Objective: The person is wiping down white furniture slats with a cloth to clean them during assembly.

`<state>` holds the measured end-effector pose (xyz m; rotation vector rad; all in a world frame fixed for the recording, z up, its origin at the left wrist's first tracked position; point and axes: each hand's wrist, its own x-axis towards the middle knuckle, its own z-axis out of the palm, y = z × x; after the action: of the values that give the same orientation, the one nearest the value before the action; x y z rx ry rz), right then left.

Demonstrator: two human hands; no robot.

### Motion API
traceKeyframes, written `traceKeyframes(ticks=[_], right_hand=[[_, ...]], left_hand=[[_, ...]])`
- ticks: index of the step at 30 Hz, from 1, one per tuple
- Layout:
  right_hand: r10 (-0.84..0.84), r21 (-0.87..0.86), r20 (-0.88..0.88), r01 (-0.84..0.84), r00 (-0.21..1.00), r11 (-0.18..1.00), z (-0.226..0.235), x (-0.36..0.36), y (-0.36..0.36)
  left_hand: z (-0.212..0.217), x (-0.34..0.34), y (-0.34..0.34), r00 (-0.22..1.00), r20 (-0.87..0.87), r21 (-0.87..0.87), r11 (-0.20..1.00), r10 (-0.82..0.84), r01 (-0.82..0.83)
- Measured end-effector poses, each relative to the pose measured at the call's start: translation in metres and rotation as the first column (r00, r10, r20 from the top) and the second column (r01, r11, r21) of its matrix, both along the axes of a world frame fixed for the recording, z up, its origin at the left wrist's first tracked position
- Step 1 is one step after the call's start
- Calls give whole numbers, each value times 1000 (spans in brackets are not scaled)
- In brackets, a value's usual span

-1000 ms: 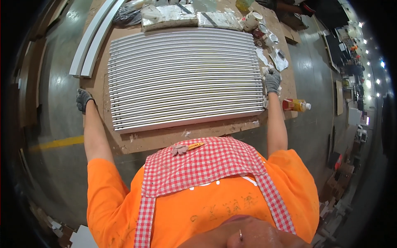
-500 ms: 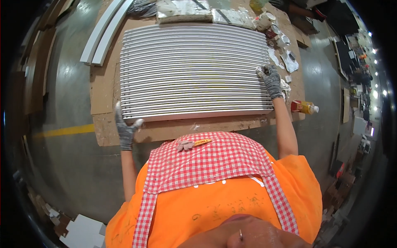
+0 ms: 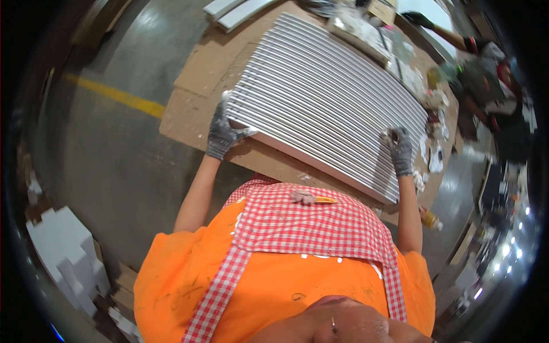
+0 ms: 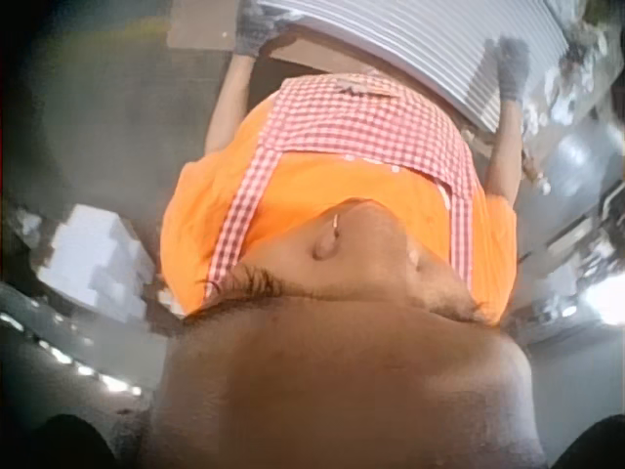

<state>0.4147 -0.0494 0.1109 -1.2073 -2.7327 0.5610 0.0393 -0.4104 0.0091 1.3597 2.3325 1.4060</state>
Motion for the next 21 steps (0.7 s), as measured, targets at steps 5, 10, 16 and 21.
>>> traceKeyframes(ticks=[5, 10, 16, 21], right_hand=[[159, 88, -172, -145, 972, 986, -26, -45, -6], [205, -54, -166, -217, 965, 975, -19, -111, -28], [415, -107, -194, -440, 889, 891, -8, -248, -74], [547, -51, -282, -582, 788, 812, -34, -339, -92]], left_hand=[[7, 2, -6, 1000, 10, -19, 1000, 25, -24], [10, 2, -9, 999, 21, -4, 999, 32, -32], [7, 1, -8, 997, 69, -33, 999, 43, -41], [6, 0, -10, 985, 167, -28, 999, 42, -38]])
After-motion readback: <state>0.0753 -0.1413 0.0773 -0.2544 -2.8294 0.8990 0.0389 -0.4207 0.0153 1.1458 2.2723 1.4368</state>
